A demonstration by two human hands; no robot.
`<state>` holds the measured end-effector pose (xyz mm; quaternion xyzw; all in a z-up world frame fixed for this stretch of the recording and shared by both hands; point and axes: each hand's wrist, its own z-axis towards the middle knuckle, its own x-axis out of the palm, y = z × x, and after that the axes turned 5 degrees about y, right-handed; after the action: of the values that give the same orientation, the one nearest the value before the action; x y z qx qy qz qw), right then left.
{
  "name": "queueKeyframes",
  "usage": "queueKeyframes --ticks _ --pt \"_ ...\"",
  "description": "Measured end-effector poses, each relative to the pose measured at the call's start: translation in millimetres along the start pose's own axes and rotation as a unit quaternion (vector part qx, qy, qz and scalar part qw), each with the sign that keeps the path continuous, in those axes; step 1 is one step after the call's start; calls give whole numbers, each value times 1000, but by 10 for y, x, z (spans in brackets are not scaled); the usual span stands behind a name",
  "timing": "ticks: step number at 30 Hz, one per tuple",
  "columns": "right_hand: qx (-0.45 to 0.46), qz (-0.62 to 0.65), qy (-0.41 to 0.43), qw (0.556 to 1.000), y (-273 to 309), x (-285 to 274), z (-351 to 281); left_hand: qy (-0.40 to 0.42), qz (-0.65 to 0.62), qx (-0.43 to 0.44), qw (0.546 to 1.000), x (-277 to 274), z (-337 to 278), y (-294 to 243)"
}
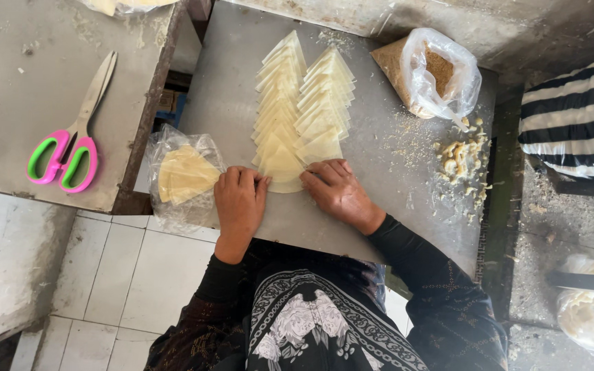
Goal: The person places a small amount of crumb-like filling onto a triangular piece of dough using a spoon, then folds the dough repeatedly by hand to create a small, rectangular rolled snack.
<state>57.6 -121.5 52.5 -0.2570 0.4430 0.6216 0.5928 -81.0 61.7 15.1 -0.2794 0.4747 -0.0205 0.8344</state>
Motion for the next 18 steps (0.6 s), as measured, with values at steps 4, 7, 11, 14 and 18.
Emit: queueKeyframes --ticks 4,7,11,14,18 --pt "-4 10 -2 1000 -5 -22 -16 -1 -56 -12 998 -15 15 -34" --pt "2 27 0 1000 18 -19 -21 26 -150 -79 985 -6 10 -101" --pt "0 49 -2 999 74 16 13 5 -200 -56 978 56 56 -194" --pt "17 59 4 998 129 60 55 -25 -150 -3 988 95 101 -225" --pt "58 68 -17 996 159 182 121 -24 -168 27 985 119 122 -236"
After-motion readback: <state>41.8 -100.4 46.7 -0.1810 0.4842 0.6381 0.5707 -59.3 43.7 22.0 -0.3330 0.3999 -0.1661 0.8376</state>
